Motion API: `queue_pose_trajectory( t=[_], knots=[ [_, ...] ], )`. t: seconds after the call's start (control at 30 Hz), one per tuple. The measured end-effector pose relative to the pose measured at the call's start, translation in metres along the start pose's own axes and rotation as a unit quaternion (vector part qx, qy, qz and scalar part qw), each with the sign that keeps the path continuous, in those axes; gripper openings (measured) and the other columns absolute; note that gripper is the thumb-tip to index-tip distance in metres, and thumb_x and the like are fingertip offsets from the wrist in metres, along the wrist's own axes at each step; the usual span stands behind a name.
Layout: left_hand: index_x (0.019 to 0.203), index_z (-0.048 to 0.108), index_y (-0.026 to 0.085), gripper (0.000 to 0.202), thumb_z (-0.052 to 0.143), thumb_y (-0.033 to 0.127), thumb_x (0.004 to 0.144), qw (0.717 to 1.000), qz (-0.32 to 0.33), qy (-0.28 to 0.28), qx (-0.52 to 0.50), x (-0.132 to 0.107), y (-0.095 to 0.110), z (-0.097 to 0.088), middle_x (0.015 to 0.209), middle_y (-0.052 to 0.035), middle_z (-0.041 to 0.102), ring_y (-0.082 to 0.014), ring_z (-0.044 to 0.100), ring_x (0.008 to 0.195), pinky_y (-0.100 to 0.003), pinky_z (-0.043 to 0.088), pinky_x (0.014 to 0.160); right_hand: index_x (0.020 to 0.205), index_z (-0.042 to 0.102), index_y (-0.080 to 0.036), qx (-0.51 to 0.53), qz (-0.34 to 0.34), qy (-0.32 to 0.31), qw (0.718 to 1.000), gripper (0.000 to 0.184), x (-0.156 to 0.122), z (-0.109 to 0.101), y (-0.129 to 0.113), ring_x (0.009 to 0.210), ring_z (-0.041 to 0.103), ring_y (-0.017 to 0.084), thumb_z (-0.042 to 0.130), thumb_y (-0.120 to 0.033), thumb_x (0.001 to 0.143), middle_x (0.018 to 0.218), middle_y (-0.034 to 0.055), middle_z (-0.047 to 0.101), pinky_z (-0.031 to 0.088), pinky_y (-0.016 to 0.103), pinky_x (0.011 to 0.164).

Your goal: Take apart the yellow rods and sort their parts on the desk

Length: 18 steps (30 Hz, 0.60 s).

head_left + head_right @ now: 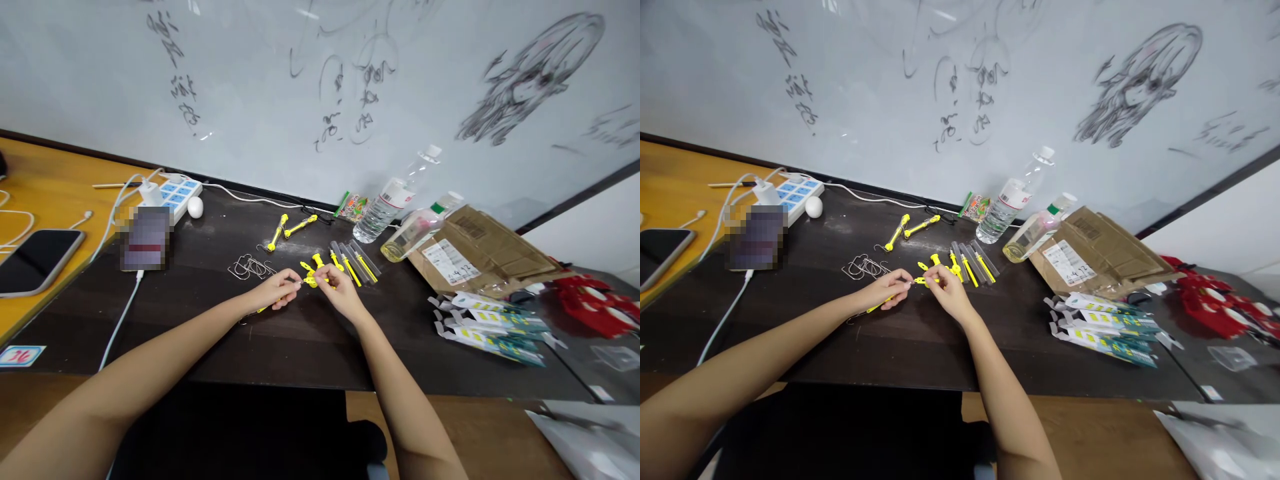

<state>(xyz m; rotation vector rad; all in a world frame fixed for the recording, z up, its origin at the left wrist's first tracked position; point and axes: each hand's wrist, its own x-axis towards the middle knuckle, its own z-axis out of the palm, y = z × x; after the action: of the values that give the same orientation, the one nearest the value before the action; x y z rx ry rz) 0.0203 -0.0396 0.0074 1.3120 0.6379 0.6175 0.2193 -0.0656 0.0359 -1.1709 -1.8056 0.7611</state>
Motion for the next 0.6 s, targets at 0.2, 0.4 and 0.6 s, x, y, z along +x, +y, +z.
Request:
queue_pose_trajectory(
  t=[0.2, 0.4, 0.6],
  knots=[
    [0.094, 0.049, 0.015, 0.034, 0.048, 0.049, 0.087, 0.999, 0.019, -0.029, 0.025, 0.003, -0.005, -0.001, 0.057, 0.0062, 0.05, -0.0025, 0.037, 0.032, -0.013, 0.03, 0.03, 0.09, 0.057, -0.02, 0.0, 0.012, -0.026, 1.0, 0.022, -0.003, -0.002, -0.001, 0.056, 0.04, 0.012, 0.045, -0.039, 0.091, 0.063, -0.0025, 0.043, 0.033, 0.026, 0.055],
    [0.093, 0.048, 0.016, 0.035, 0.047, 0.051, 0.088, 0.999, 0.014, -0.031, 0.028, 0.001, -0.002, -0.002, 0.056, 0.0064, 0.05, -0.0028, 0.035, 0.032, -0.013, 0.027, 0.03, 0.095, 0.058, -0.02, -0.024, -0.006, -0.066, 0.998, 0.019, -0.003, 0.003, 0.007, 0.058, 0.041, 0.012, 0.058, -0.035, 0.084, 0.064, -0.0036, 0.041, 0.032, 0.024, 0.056],
    [0.09, 0.045, 0.017, 0.036, 0.043, 0.053, 0.088, 0.998, 0.023, -0.048, 0.041, 0.0, -0.001, -0.001, 0.053, 0.0074, 0.047, -0.0032, 0.033, 0.032, -0.013, 0.026, 0.03, 0.085, 0.059, -0.019, -0.111, -0.045, -0.077, 0.99, 0.017, -0.003, 0.002, 0.005, 0.064, 0.048, 0.014, 0.05, -0.034, 0.088, 0.072, 0.0004, 0.054, 0.036, 0.025, 0.062]
  ],
)
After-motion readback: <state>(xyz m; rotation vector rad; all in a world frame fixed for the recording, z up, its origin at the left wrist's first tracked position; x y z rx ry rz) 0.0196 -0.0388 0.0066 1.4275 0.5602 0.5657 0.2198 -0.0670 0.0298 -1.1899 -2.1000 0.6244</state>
